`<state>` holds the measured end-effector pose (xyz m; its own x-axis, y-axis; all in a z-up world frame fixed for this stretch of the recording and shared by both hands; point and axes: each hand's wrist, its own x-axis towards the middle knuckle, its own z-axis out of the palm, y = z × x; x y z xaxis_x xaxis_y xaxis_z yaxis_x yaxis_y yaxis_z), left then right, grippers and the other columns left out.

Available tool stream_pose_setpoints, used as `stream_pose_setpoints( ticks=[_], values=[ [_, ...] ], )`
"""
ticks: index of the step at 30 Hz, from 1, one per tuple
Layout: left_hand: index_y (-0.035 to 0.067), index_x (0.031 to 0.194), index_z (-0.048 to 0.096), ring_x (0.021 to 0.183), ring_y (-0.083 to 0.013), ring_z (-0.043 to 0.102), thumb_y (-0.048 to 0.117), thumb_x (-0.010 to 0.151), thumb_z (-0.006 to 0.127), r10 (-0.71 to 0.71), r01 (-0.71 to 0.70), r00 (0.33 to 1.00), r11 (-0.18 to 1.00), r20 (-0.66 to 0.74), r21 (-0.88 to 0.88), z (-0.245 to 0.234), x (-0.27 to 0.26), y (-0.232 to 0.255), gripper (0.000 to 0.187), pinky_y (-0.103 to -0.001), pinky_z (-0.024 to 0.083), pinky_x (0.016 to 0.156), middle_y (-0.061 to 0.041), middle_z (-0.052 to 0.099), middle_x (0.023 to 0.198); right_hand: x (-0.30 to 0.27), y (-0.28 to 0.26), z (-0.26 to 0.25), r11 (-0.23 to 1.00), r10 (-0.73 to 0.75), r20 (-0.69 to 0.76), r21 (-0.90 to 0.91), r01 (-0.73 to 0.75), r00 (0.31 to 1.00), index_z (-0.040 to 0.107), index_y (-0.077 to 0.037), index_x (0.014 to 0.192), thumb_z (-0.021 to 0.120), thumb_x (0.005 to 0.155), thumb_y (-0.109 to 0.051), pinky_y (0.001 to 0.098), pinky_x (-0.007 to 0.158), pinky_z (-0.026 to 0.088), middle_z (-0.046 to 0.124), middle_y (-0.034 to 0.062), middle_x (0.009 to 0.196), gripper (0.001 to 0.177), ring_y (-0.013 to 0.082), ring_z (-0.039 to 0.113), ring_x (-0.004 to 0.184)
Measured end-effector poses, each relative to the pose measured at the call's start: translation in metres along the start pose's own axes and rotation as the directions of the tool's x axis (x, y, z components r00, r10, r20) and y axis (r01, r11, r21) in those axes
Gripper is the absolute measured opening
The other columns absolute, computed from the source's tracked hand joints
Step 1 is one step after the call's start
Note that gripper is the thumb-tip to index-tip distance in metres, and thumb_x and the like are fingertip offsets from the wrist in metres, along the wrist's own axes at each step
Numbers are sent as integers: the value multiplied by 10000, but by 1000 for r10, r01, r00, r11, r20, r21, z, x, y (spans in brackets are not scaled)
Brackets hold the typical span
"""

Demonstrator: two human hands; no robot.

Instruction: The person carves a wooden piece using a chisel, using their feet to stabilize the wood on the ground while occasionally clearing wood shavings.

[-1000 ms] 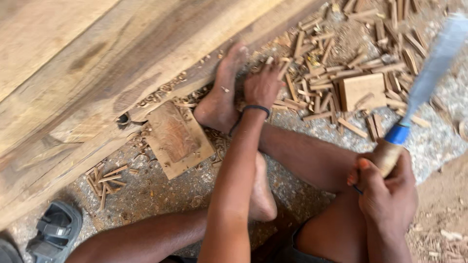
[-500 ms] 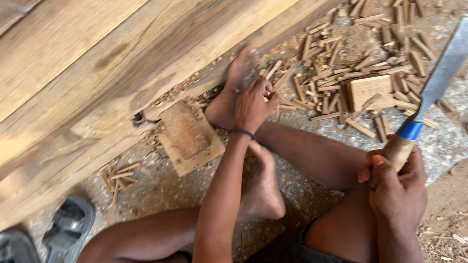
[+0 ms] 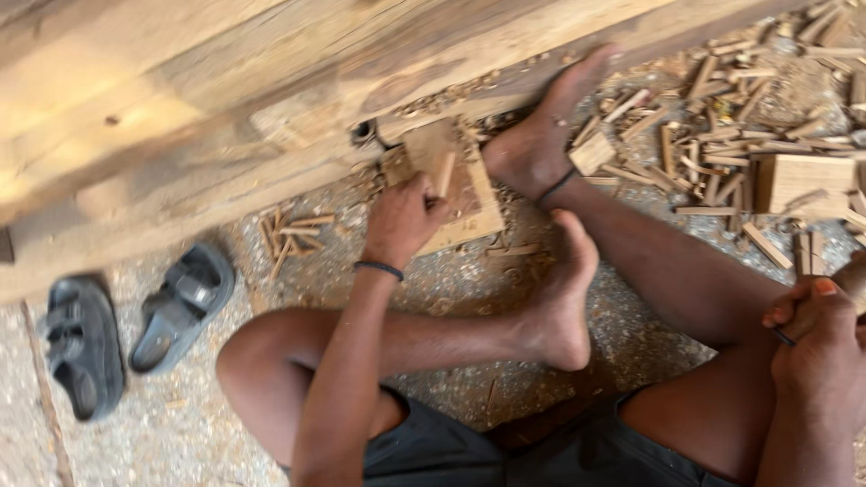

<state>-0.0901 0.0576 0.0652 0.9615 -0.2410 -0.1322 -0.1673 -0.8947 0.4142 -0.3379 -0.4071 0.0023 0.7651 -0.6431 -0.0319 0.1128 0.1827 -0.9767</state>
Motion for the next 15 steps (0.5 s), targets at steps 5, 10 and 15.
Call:
stream_pose_setpoints(
  ticks=[5, 10, 15],
  values=[
    [55, 1010, 660, 783, -329, 725, 392, 865, 759, -114, 114, 993, 987, -5, 113, -9, -38, -98, 381, -500, 588, 699, -167, 741, 888, 28, 48, -48, 998, 36, 85, -48, -32, 996, 523, -26, 1024, 474, 1181, -152, 333, 762, 484, 512, 83, 910, 207, 181, 515, 753],
    [58, 994, 710, 890, -363, 726, 381, 857, 760, -160, 154, 986, 979, 36, 137, 19, -32, -148, 354, -502, 580, 826, -196, 752, 939, 45, 67, -61, 977, -14, 104, -209, 35, 994, 517, -72, 1076, 504, 1154, -212, 314, 707, 460, 532, 67, 934, 160, 162, 498, 725],
    [45, 1055, 686, 917, -317, 785, 467, 932, 698, -339, 344, 919, 939, 199, 9, 36, -19, -148, 440, -464, 581, 900, -189, 805, 892, 40, 60, -58, 939, -48, 165, -330, 101, 985, 496, -22, 940, 446, 1100, -108, 299, 678, 423, 471, 76, 808, 189, 156, 456, 680]
  ],
)
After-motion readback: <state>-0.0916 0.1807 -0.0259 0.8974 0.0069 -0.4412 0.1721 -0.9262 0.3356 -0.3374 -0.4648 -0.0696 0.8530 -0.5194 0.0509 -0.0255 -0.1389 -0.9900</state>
